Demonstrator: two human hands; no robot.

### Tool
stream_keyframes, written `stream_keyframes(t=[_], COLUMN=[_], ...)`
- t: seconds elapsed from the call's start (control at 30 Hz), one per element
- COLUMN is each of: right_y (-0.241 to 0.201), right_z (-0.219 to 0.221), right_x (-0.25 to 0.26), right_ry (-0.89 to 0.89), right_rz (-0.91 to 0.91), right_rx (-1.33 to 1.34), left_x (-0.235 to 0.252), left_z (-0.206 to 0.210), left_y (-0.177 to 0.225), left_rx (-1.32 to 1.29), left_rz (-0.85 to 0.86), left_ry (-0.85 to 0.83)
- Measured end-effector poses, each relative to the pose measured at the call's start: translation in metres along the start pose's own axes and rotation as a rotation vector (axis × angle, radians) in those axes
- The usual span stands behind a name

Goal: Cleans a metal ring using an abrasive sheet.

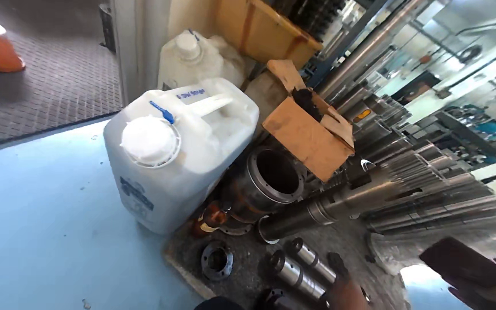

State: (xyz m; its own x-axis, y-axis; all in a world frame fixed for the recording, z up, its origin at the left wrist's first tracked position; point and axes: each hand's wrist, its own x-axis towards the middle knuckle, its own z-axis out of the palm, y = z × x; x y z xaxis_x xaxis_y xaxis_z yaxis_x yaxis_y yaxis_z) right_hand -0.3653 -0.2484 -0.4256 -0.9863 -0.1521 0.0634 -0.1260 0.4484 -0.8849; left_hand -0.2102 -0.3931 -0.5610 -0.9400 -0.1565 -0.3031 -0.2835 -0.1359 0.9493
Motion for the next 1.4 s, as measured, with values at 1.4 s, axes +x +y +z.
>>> stream_keyframes(t=[1.4], right_y=[0.166], right_z=[0.024], right_x=[-0.026], right_ry=[-0.5], right_rz=[-0.37], right_rx=[0.115], left_x=[0.036], left_z=[0.016], left_y=[-0.023], left_rx=[-0.315], left_rz=[0.472], left_ry=[0.182])
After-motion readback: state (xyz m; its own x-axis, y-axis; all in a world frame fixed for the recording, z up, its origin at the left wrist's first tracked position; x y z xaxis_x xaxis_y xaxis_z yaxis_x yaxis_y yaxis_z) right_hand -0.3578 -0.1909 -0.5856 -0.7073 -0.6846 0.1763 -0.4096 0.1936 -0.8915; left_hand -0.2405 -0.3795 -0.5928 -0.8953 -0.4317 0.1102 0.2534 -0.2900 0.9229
